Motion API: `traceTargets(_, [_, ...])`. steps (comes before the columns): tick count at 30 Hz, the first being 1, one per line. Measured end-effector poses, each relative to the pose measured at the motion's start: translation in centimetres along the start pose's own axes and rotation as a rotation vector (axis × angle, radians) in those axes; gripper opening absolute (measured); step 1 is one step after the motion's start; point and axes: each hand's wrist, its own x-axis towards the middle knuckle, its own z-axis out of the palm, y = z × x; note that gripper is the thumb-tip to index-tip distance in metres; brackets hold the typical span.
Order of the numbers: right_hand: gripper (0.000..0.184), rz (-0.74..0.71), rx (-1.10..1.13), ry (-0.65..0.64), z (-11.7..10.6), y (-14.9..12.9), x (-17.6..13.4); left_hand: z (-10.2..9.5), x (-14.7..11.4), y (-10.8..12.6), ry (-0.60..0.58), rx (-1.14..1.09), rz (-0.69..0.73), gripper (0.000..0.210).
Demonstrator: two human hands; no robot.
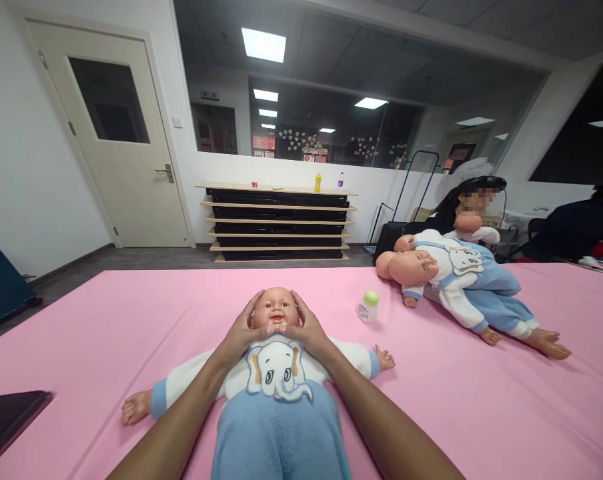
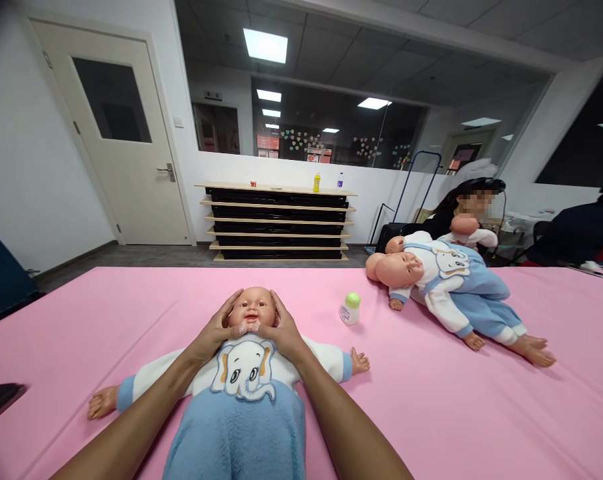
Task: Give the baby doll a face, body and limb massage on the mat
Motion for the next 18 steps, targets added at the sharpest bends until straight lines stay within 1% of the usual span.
traceTargets(3, [0.089, -0.001, 0.023, 0.004, -0.3, 0.3, 0.2, -0.4, 0.2, -0.4, 0.001, -0.071, -0.027, 0.096])
traceTargets(5, [0.087, -0.005, 0.002, 0.004, -0.4, 0.3, 0.2, -0.7, 0.5, -0.9, 0.018, -0.06, -0.016, 0.099])
traceTargets(8, [0.097, -0.008, -0.068, 0.007, -0.1, 0.1, 0.1, -0.8, 0.7, -1.4, 0.054, 0.063, 0.023, 0.103])
traceTargets(10, [0.104, 0.001, -0.067, -0.006, 0.1, -0.2, 0.0, -0.8, 0.7, -1.3, 0.044, 0.101, 0.032, 0.102])
traceTargets(11, [0.104, 0.009, -0.052, -0.016, 0.2, -0.3, -0.1, -0.8, 0.7, -1.3, 0.033, 0.09, 0.03, 0.101])
traceTargets(15, [0.094, 0.028, -0.008, -0.013, -0.1, -0.4, 0.0, -1.2, 0.8, -1.4, 0.006, -0.012, 0.005, 0.101])
traceTargets(18, [0.086, 0.066, 0.016, 0.009, -0.5, 0.2, 0.2, -1.4, 0.8, -1.6, -0.018, -0.076, -0.022, 0.103])
